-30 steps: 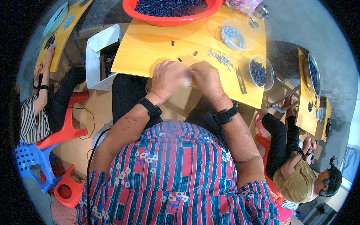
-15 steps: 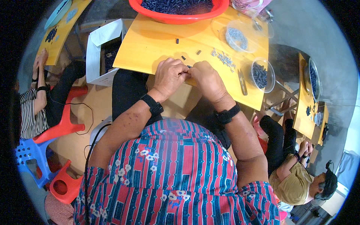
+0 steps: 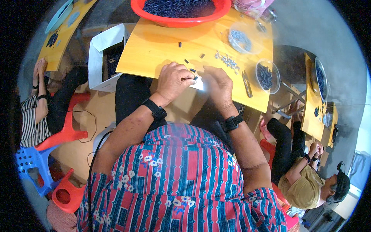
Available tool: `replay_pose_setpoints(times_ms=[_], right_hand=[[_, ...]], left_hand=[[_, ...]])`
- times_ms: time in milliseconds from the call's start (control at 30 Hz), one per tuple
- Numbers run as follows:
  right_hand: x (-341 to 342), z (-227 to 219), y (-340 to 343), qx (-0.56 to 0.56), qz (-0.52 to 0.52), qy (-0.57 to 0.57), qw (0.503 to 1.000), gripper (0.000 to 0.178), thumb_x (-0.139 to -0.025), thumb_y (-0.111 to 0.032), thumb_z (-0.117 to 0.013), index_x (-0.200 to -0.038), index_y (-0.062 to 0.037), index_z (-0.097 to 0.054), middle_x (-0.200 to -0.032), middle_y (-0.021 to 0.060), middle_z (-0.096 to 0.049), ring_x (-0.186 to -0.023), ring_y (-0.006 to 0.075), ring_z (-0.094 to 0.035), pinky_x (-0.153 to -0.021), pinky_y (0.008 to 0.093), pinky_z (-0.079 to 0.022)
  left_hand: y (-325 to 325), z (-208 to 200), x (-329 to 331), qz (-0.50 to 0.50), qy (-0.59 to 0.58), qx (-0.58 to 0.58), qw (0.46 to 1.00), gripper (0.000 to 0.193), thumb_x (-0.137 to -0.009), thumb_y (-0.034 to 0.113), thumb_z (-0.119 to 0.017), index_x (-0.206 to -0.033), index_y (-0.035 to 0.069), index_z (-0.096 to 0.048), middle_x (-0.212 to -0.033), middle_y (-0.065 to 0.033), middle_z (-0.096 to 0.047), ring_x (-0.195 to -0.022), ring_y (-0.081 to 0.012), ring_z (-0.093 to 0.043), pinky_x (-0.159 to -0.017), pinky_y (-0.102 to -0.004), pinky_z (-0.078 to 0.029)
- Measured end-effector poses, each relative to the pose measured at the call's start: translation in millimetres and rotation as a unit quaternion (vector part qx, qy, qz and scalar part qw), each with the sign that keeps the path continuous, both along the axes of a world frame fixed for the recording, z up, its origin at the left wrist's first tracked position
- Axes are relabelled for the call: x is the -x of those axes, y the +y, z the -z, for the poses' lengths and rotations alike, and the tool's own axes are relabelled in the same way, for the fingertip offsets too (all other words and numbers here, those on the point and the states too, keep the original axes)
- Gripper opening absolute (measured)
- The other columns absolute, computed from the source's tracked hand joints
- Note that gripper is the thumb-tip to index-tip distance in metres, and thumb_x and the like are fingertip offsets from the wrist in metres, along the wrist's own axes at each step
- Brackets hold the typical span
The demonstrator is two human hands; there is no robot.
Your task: The recorder is assembling small black plastic components at a table.
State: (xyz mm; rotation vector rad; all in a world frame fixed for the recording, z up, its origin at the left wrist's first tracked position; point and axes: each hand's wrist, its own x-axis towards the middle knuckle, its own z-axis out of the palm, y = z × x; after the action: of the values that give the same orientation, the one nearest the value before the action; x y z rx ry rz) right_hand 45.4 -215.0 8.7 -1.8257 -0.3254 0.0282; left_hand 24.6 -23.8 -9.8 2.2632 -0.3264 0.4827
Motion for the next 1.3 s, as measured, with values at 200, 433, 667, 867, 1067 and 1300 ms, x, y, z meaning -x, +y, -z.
replay_pose_setpoints(times_ms=[200, 433, 667, 867, 1067, 1300], right_hand=[[-15.0, -12.4, 20.2, 0.064, 0.026, -0.127, 0.99, 0.029, -0.088, 0.006, -0.063, -0.115, -0.0018, -0.068, -0.102, 0.0118, -0.068, -0.094, 0.0214, -0.065, -0.086, 0.0311, -0.051], [-30.6, -23.6, 53.3, 0.183, -0.071, -0.187, 0.963, 0.046, -0.09, -0.026, -0.065, -0.132, -0.0084, -0.057, -0.116, 0.0187, -0.06, -0.11, 0.0383, -0.055, -0.099, 0.0451, -0.045], [-26.5, -13.5, 59.7, 0.239, -0.15, -0.23, 0.931, 0.067, -0.087, -0.056, -0.059, -0.134, -0.0081, -0.056, -0.117, 0.0197, -0.059, -0.109, 0.0396, -0.053, -0.1, 0.0469, -0.044], [-26.3, -10.0, 59.0, 0.243, -0.197, -0.199, 0.929, 0.081, -0.086, -0.074, -0.049, -0.134, -0.0095, -0.058, -0.117, 0.0207, -0.059, -0.109, 0.0398, -0.054, -0.101, 0.0479, -0.043], [-22.1, -13.0, 57.5, 0.223, -0.23, -0.174, 0.931, 0.086, -0.083, -0.078, -0.049, -0.133, -0.0094, -0.059, -0.11, 0.0199, -0.059, -0.106, 0.0397, -0.055, -0.098, 0.0483, -0.045], [-21.7, -13.1, 57.8, 0.2, -0.24, -0.175, 0.934, 0.088, -0.083, -0.079, -0.047, -0.134, -0.0086, -0.058, -0.111, 0.0191, -0.06, -0.106, 0.0395, -0.055, -0.098, 0.0482, -0.044]], left_hand=[[-3.7, -3.0, 4.7, 0.014, -0.013, -0.028, 0.999, 0.011, -0.07, 0.027, -0.08, -0.077, 0.019, -0.077, -0.076, 0.003, -0.067, -0.077, -0.0228, -0.058, -0.076, -0.0387, -0.044], [-11.5, 2.0, 7.4, 0.026, 0.008, -0.022, 0.999, 0.016, -0.072, 0.031, -0.079, -0.078, 0.016, -0.075, -0.083, 0.0016, -0.069, -0.089, -0.0225, -0.061, -0.086, -0.0407, -0.043], [-14.6, 8.2, 12.3, -0.009, 0.03, 0.019, 0.999, 0.03, -0.077, 0.027, -0.074, -0.1, 0.009, -0.068, -0.095, -0.0084, -0.065, -0.098, -0.0312, -0.058, -0.087, -0.0469, -0.041], [-16.1, 12.7, 18.8, -0.029, 0.014, 0.007, 0.999, 0.027, -0.081, 0.024, -0.07, -0.103, 0.008, -0.069, -0.098, -0.0071, -0.067, -0.104, -0.029, -0.058, -0.088, -0.0453, -0.04], [-15.8, 10.5, 21.3, -0.012, 0.035, -0.047, 0.998, 0.026, -0.078, 0.022, -0.072, -0.102, 0.011, -0.07, -0.105, -0.0045, -0.069, -0.11, -0.0235, -0.06, -0.093, -0.0439, -0.039], [-15.8, 10.0, 23.9, -0.014, 0.013, -0.01, 1.0, 0.025, -0.078, 0.021, -0.072, -0.102, 0.011, -0.07, -0.105, -0.0044, -0.069, -0.112, -0.0236, -0.059, -0.096, -0.0442, -0.039]])
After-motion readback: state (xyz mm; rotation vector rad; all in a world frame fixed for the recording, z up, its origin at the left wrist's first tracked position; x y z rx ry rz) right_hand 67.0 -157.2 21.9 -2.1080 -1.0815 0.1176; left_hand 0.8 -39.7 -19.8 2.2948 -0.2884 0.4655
